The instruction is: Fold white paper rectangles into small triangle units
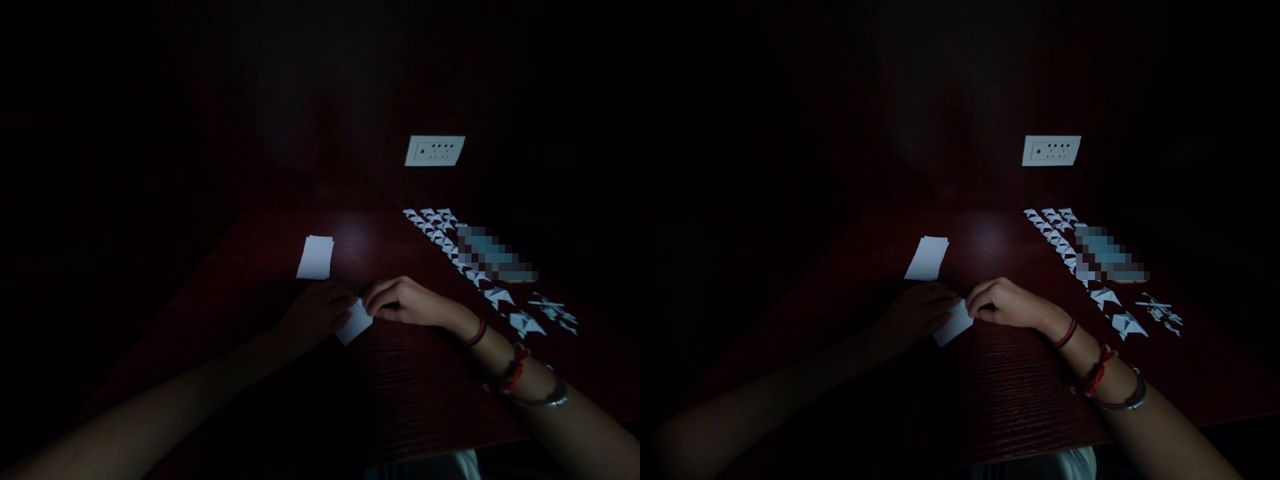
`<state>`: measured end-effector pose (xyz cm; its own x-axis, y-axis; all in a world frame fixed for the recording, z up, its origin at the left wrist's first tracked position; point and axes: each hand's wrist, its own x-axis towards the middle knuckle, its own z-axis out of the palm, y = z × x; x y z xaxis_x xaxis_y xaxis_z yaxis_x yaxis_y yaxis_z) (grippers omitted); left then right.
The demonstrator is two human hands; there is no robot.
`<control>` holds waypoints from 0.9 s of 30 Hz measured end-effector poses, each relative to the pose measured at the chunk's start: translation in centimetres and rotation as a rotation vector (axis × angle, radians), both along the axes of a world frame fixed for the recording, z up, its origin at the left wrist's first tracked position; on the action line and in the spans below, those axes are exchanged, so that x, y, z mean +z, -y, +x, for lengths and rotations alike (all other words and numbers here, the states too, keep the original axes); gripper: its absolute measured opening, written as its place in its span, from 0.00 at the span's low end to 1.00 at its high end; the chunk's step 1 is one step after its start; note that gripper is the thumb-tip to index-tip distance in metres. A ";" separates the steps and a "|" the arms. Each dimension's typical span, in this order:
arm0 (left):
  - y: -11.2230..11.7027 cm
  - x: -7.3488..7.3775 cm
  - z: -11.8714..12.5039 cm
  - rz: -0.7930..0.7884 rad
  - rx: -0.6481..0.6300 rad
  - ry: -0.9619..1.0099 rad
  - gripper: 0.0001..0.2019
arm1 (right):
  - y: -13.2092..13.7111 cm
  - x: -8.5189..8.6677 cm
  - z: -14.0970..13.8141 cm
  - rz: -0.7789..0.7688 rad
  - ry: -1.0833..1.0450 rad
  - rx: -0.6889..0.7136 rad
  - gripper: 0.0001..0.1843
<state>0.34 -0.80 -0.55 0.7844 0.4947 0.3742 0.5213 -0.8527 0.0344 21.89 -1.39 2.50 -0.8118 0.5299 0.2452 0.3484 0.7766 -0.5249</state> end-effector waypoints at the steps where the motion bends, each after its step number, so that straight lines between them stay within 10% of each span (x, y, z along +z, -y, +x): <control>1: 0.0 0.0 0.0 0.002 -0.004 0.000 0.12 | 0.0 0.0 0.0 -0.008 -0.001 -0.007 0.08; 27: 0.1 -0.3 0.1 -0.010 -0.012 -0.028 0.11 | 0.2 0.2 0.2 0.010 0.058 -0.028 0.13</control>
